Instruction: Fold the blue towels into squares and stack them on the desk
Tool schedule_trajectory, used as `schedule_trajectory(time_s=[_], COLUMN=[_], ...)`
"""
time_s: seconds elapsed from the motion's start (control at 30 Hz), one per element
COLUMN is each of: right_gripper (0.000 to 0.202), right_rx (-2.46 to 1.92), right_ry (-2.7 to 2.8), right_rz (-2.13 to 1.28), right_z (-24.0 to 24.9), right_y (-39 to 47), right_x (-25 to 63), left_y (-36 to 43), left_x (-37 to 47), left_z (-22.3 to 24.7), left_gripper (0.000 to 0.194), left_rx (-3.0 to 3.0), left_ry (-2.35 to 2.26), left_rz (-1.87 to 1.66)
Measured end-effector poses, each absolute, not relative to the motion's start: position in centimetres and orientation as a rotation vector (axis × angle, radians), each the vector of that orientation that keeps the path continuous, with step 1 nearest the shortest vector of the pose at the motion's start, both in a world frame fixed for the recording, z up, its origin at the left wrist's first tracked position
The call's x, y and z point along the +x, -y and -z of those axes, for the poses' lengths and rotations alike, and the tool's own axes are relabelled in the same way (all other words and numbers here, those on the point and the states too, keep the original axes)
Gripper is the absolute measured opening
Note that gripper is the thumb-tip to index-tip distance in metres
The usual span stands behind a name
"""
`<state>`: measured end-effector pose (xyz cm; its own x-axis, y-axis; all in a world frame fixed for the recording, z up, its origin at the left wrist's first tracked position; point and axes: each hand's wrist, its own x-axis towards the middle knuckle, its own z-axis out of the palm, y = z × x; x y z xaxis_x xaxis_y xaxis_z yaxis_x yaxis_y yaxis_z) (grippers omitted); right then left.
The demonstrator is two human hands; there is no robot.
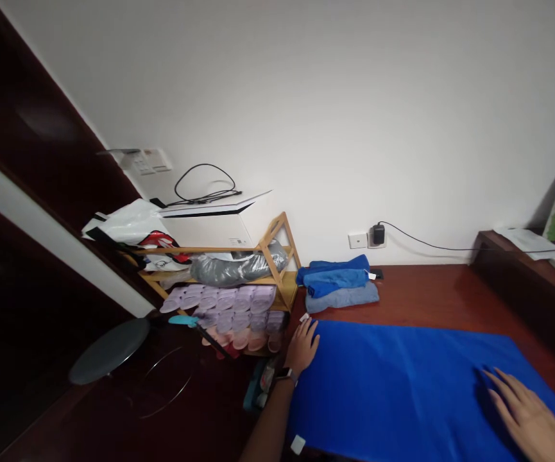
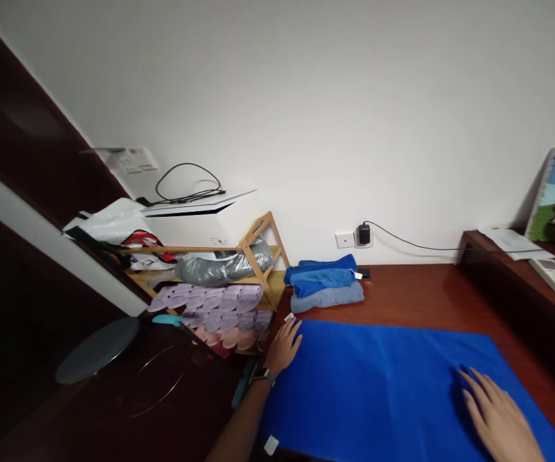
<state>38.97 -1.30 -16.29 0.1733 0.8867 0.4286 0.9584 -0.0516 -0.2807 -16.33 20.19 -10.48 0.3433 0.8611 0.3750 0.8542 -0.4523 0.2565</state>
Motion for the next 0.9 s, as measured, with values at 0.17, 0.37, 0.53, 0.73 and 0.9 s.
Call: schedule_trajectory(time_s=[0.17, 0.37, 0.53, 0.73, 0.9], right_gripper=[0.063, 0.065, 0.067, 0.075, 0.076], right_rx=[-1.834, -1.854, -2.087, -2.542, -2.661], right_ry=[2.031, 2.203, 2.035, 1.697, 1.562], right_rz=[-0.077, -0.348, -0.253, -0.164, -0.16], right_z=[11.5, 9.9, 12.4, 14.9, 15.6], right_y=[-9.1, -16.8, -16.2, -11.2, -9.5], right_x=[24.5, 13.2, 19.8, 36.9, 42.9], left_y=[-21.5, -21.8, -22.1, -22.0, -22.3], left_x=[-16.8, -17.8, -18.2, -17.8, -17.9], left_z=[12.8, 13.2, 13.4, 13.3, 13.2], left_gripper=[0.052, 0.055, 0.055, 0.053, 0.054], left_rx=[2.713, 2.766, 2.762, 2.741, 2.728], left_ry=[-1.745, -1.796, -1.818, -1.838, -1.843], left_rz=[-0.484, -0.426, -0.485, -0.523, -0.504])
